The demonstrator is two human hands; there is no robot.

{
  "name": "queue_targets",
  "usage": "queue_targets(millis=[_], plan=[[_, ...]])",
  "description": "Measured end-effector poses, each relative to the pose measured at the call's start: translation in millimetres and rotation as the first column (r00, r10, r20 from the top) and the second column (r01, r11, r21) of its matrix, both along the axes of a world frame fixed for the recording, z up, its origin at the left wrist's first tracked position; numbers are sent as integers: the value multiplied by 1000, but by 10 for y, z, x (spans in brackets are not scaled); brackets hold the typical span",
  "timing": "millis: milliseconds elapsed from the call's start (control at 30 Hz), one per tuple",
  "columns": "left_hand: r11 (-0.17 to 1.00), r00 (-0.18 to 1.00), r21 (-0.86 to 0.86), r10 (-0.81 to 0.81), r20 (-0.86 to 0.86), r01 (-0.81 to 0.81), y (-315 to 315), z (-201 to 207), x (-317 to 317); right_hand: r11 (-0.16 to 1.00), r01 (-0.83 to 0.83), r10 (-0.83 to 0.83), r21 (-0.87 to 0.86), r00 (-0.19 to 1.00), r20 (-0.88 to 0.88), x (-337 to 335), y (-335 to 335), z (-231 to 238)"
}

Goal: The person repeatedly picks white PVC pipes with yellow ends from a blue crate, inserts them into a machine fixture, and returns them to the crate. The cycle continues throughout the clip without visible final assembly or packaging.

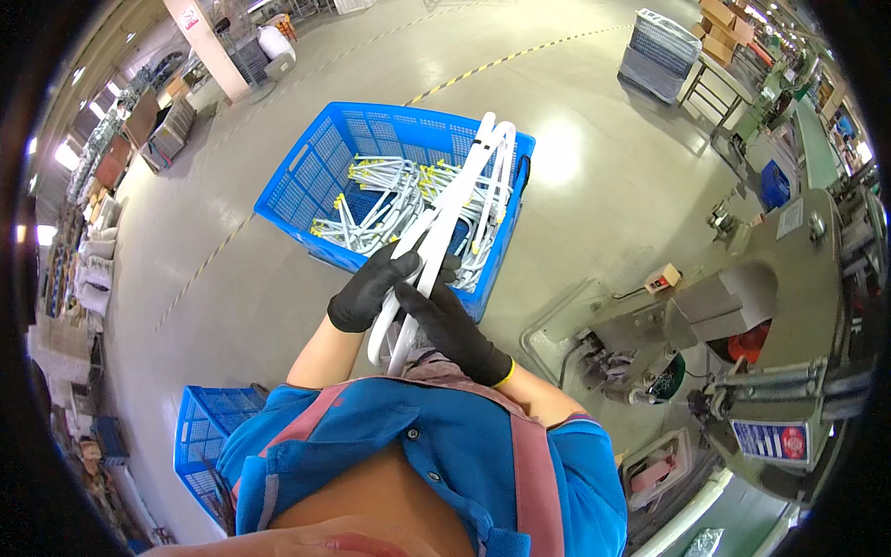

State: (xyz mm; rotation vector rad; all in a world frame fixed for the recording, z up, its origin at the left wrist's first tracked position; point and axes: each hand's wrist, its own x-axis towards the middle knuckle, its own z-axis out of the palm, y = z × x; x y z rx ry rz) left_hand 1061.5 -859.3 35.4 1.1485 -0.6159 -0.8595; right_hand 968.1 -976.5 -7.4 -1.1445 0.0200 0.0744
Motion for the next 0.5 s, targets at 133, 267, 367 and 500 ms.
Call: queue_targets(millis=[133,267,367,500], plan=[[993,997,114,-9,75,0,154,32,-232,996,-21,17,-90,999,-47,-97,-180,-109],[942,994,334,-64,89,31,296,9,-439,569,175,-106,-804,984,140,-157,-600,-163],[964,985,202,-169,-36,173,490,-33,-618,830,382,-370,-407,922,112,-68,-631,-267],[931,970,277,-245,-14,239,990,-121,-754,715,236,-336,658,942,27,20,-310,-524]])
